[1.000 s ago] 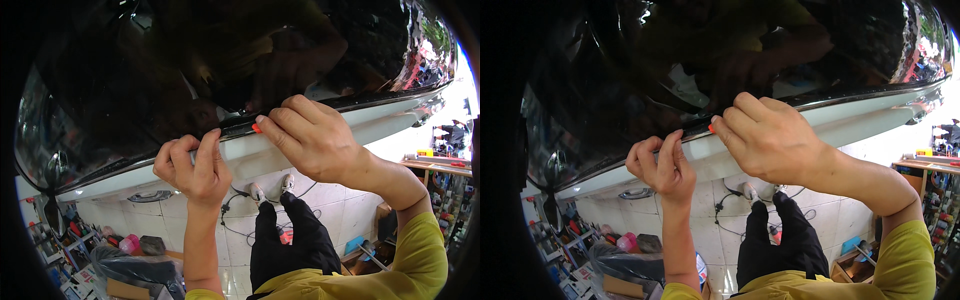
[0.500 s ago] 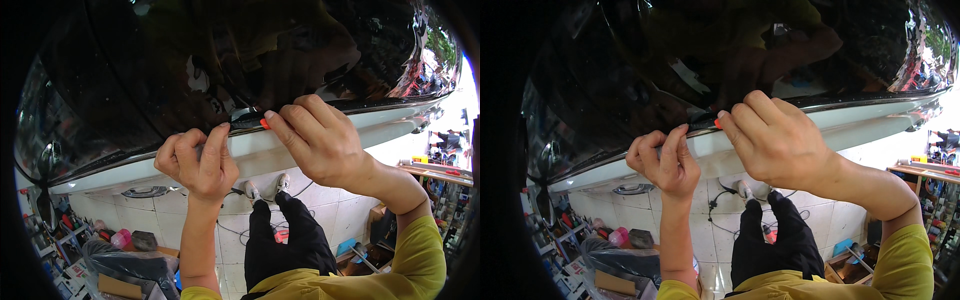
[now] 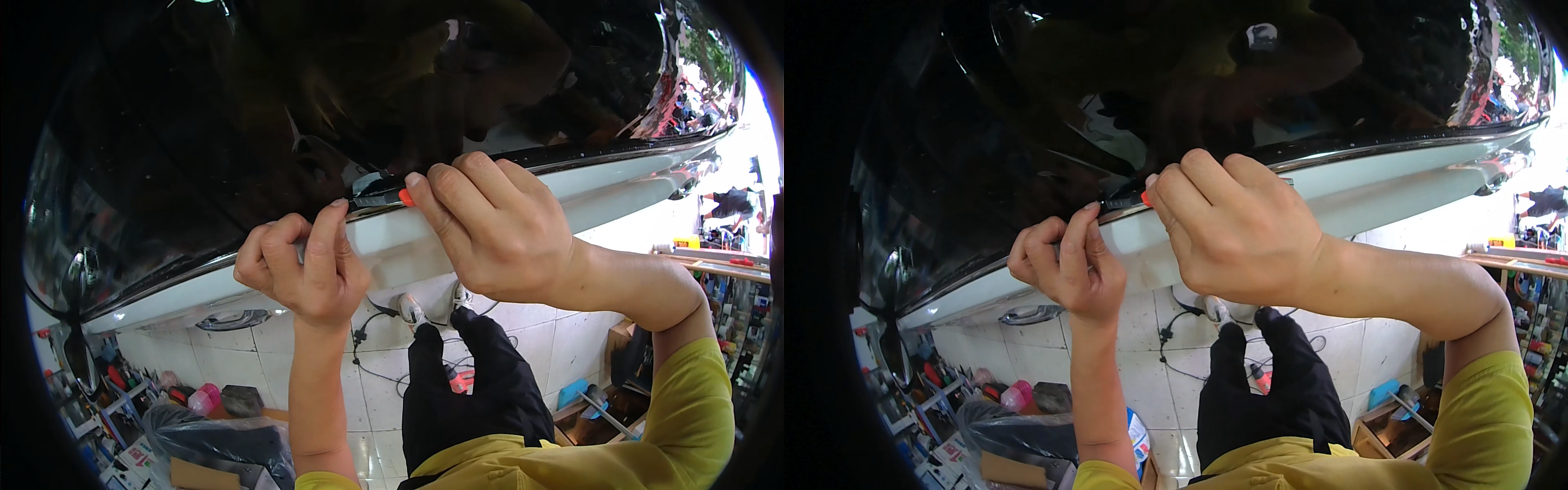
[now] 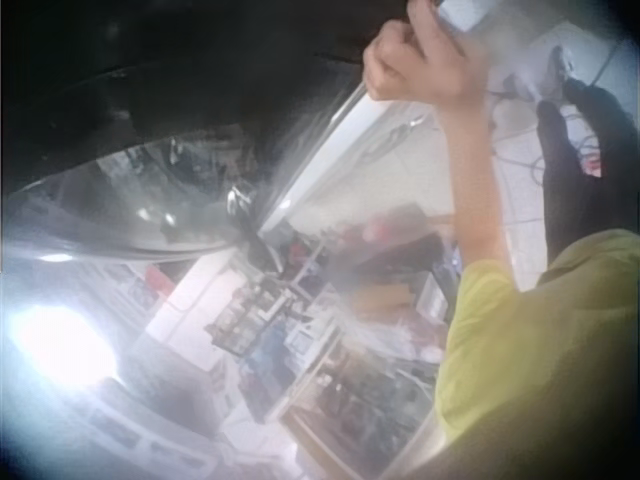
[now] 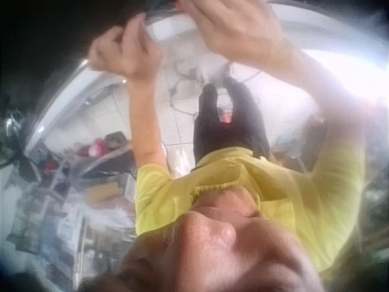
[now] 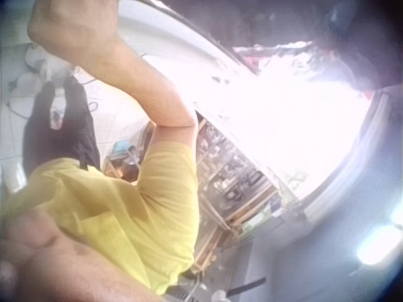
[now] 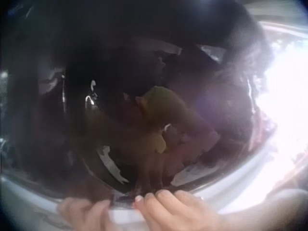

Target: The person applies a dark tint film to the rear window of a white car. They smooth the film with a squeegee, trim the edges with a utility knife, and use a spray bottle to wet the surface. The person works along the window perimeter and corners, removing excess film.

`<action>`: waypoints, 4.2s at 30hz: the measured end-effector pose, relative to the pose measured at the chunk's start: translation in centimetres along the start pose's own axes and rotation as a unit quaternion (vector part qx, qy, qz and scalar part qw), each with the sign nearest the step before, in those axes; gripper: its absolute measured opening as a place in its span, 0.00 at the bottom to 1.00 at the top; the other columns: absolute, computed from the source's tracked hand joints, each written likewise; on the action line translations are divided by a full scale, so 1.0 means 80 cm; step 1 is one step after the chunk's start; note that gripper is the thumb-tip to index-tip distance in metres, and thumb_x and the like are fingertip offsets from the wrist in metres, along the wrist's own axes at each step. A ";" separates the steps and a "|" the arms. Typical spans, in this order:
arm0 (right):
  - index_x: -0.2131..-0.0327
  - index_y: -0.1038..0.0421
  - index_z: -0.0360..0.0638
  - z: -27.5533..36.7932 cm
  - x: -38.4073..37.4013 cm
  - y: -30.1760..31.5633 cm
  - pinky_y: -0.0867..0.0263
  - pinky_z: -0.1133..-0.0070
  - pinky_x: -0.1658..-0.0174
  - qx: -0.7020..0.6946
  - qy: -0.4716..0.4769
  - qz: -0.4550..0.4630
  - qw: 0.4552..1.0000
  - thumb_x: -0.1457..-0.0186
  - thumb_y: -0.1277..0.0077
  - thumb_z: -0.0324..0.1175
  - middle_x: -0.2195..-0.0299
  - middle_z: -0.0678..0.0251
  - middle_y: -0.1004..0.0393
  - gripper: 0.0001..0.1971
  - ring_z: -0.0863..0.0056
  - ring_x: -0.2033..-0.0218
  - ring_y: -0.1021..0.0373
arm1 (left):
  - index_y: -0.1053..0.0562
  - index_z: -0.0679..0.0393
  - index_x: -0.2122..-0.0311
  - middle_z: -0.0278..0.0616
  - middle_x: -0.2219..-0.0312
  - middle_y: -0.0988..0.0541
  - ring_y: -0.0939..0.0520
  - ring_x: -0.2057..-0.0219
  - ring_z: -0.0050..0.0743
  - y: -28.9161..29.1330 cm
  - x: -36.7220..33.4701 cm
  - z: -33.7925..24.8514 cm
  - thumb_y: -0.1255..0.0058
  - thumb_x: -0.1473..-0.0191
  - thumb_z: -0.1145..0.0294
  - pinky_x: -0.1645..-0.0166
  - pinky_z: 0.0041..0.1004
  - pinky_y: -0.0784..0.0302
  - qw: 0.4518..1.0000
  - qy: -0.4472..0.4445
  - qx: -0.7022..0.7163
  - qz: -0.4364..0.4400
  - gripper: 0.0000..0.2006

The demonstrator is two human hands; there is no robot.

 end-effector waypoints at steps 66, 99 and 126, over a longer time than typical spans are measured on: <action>0.49 0.21 0.28 -0.352 0.365 0.190 0.23 0.69 0.54 0.101 -0.069 0.074 0.990 0.55 0.39 0.21 0.56 0.56 0.22 0.25 0.62 0.56 0.25 | 0.21 0.56 0.42 0.37 0.47 0.20 0.21 0.49 0.29 0.005 0.034 0.007 0.43 0.30 0.64 0.45 0.33 0.24 0.911 0.406 0.076 0.012 0.15; 0.58 0.19 0.35 0.026 0.323 0.099 0.29 0.77 0.62 -0.360 -0.541 -0.044 0.759 0.37 0.40 0.25 0.67 0.61 0.21 0.06 0.71 0.67 0.24 | 0.24 0.60 0.68 0.27 0.78 0.30 0.33 0.78 0.13 0.028 0.010 0.023 0.38 0.36 0.70 0.76 0.20 0.39 0.779 0.477 0.367 0.176 0.09; 0.65 0.18 0.37 0.109 0.113 0.037 0.33 0.76 0.65 -0.627 -0.518 -0.123 0.569 0.37 0.34 0.31 0.69 0.66 0.20 0.07 0.81 0.70 0.32 | 0.27 0.58 0.65 0.32 0.77 0.24 0.22 0.76 0.20 0.096 0.008 -0.034 0.39 0.36 0.72 0.76 0.22 0.27 0.627 0.554 0.477 0.268 0.07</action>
Point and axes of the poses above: each hand's wrist, its own x-axis away from the middle knuckle, its own y-axis out of the back of the hand, z = x × y, the point moved 10 cm from there along -x, towards the middle knuckle
